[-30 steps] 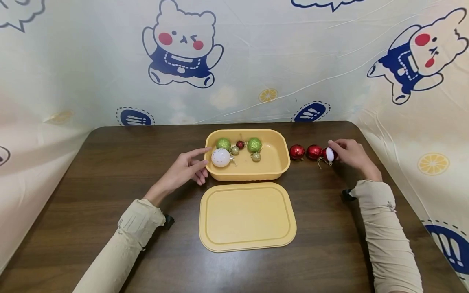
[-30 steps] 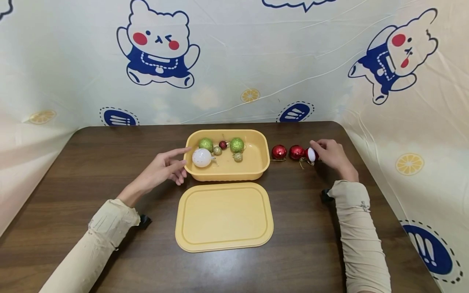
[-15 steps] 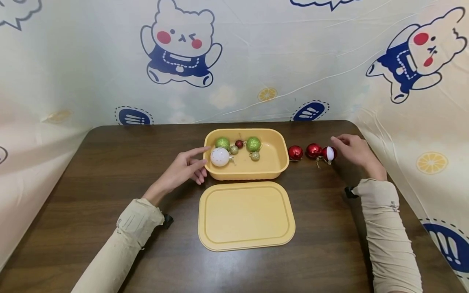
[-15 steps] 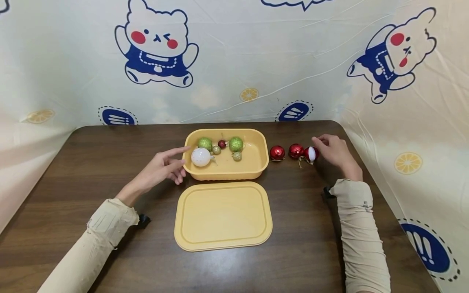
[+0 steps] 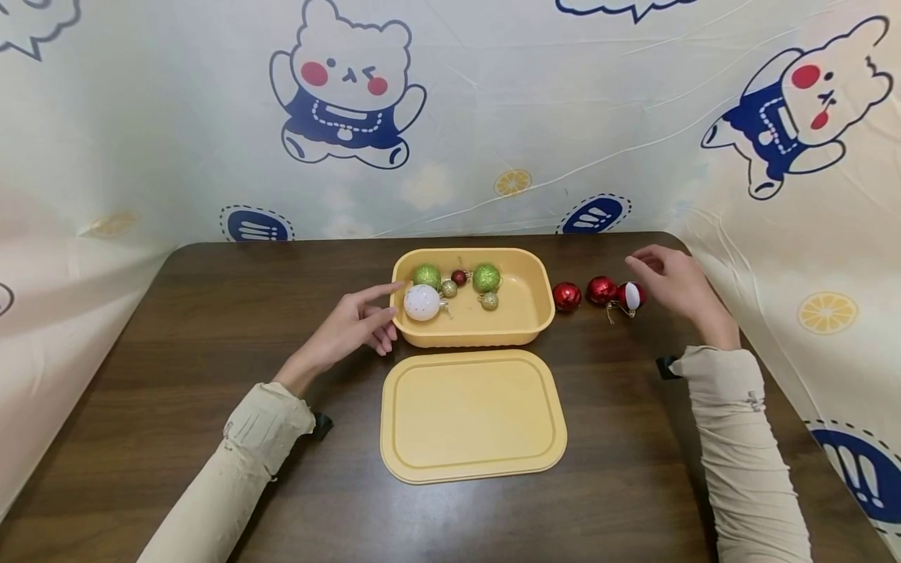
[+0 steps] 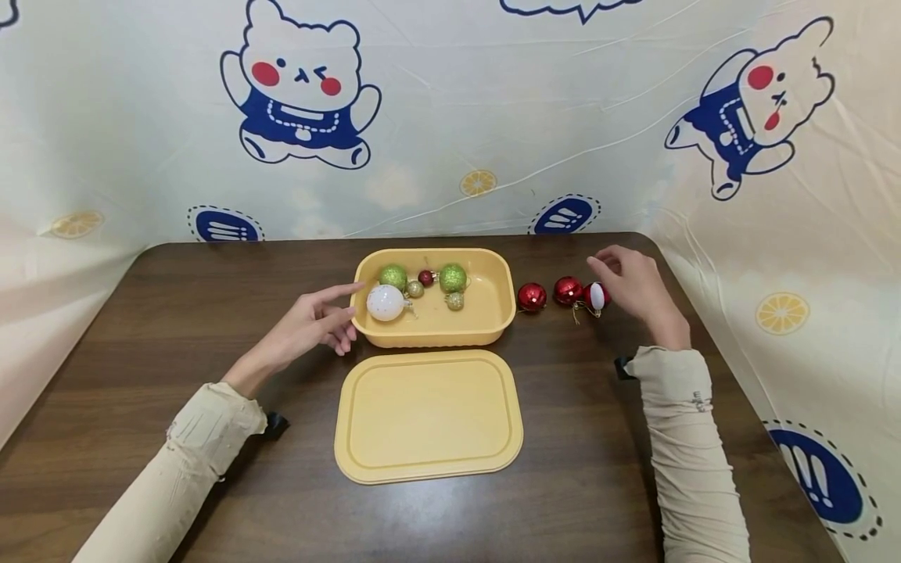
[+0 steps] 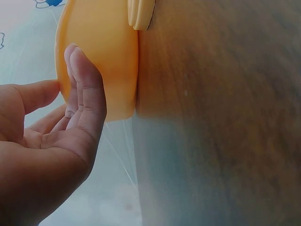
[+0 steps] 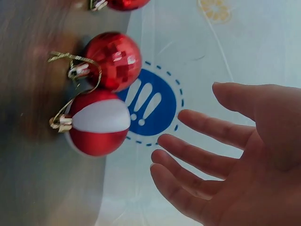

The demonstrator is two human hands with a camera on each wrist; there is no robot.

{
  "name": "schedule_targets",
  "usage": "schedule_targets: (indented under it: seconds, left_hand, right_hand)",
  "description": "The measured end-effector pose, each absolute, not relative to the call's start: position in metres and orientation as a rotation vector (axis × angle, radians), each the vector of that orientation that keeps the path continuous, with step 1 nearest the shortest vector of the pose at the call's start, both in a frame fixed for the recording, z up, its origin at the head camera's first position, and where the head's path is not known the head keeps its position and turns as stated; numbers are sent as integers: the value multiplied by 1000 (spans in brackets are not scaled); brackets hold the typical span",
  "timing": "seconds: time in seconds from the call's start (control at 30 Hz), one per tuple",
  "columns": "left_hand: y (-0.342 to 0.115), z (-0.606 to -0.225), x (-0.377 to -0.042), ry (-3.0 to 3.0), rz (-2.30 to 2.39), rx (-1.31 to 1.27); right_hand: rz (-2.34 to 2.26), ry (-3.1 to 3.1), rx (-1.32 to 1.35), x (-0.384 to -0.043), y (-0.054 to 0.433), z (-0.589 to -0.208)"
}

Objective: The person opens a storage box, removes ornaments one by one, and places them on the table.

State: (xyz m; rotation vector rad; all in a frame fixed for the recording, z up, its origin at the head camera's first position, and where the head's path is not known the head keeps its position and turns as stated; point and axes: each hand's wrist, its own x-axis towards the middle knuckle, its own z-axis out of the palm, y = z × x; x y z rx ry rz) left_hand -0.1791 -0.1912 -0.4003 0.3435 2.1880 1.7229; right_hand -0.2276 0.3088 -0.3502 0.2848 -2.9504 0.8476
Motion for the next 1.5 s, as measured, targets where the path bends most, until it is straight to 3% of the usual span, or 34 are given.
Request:
schedule_targets:
  seconds: [0.87,1.5]
  left_hand:
    - [-189,-400,-180,2184,1740,333]
    - [-191,-401,-179,2171,1742,315]
  right_hand:
    - [778,-2853,553,-214,239,-337]
    - [800,-2768,621,-207,221,-330]
